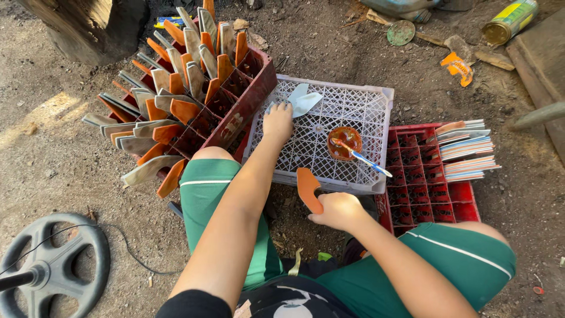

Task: The person sits on the ground and applies adhesive to curved shoe sole pieces using a brush. They pick up pieces from a crate, apply glue, and place them into another crate. The person also handles white paper-like inserts and places them into the crate.

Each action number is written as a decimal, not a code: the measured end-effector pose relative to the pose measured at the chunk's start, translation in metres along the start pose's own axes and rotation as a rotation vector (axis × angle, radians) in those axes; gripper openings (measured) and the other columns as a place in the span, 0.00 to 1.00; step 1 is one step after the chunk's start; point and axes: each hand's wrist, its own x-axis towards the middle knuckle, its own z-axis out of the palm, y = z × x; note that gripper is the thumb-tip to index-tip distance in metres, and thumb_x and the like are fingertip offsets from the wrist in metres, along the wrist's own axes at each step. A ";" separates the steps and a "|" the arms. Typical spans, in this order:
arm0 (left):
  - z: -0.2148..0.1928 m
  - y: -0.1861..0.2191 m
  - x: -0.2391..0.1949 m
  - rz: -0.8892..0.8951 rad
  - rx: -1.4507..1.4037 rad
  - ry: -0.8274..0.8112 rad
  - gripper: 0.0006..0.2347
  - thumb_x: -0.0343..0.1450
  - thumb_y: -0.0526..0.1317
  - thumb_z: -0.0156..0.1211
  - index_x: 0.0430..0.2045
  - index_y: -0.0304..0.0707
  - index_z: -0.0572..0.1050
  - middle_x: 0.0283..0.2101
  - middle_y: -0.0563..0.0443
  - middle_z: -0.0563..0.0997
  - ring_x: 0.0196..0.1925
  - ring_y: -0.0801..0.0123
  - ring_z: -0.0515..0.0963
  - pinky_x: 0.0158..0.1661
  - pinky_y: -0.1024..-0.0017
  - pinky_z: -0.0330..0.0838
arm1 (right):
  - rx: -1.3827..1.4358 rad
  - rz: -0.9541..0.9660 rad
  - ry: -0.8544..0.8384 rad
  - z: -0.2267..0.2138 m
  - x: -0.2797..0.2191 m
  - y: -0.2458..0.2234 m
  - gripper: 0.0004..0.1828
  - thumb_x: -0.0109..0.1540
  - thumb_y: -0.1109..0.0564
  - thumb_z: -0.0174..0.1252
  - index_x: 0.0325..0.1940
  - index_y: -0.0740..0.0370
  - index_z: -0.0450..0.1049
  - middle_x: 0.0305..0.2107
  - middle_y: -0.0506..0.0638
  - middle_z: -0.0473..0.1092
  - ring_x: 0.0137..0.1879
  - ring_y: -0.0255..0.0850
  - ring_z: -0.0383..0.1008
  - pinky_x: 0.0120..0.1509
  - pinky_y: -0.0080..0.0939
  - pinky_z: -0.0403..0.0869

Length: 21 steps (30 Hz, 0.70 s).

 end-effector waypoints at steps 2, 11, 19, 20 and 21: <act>0.012 -0.008 0.009 0.053 -0.008 0.074 0.31 0.60 0.41 0.69 0.60 0.39 0.67 0.63 0.46 0.71 0.67 0.50 0.67 0.58 0.39 0.62 | 0.000 0.003 0.036 0.012 0.009 0.002 0.28 0.57 0.31 0.60 0.39 0.58 0.75 0.34 0.56 0.77 0.44 0.54 0.79 0.53 0.54 0.75; 0.040 -0.010 0.015 -0.013 0.099 -0.001 0.15 0.67 0.37 0.66 0.48 0.40 0.77 0.53 0.43 0.77 0.60 0.52 0.74 0.60 0.47 0.66 | 0.068 -0.066 0.468 0.041 0.090 0.033 0.28 0.59 0.37 0.64 0.41 0.65 0.71 0.31 0.61 0.75 0.44 0.57 0.76 0.48 0.56 0.75; 0.008 0.005 0.000 -0.209 -0.498 0.001 0.21 0.61 0.43 0.71 0.49 0.39 0.79 0.46 0.44 0.80 0.48 0.55 0.80 0.48 0.58 0.77 | 0.086 -0.062 0.620 0.060 0.120 0.027 0.26 0.61 0.42 0.64 0.47 0.68 0.71 0.41 0.61 0.68 0.47 0.58 0.75 0.50 0.55 0.75; 0.000 0.008 -0.001 -0.297 -0.732 -0.065 0.23 0.62 0.43 0.71 0.52 0.39 0.77 0.43 0.48 0.82 0.45 0.60 0.83 0.46 0.61 0.79 | 0.077 -0.049 0.615 0.060 0.123 0.024 0.27 0.62 0.41 0.64 0.48 0.68 0.71 0.42 0.60 0.67 0.49 0.57 0.74 0.53 0.55 0.75; -0.009 0.011 -0.004 -0.384 -0.965 -0.134 0.25 0.63 0.43 0.70 0.56 0.38 0.76 0.41 0.51 0.83 0.42 0.65 0.86 0.44 0.63 0.80 | 0.018 -0.056 0.645 0.061 0.125 0.023 0.31 0.61 0.41 0.64 0.53 0.71 0.69 0.43 0.61 0.67 0.50 0.57 0.72 0.53 0.54 0.73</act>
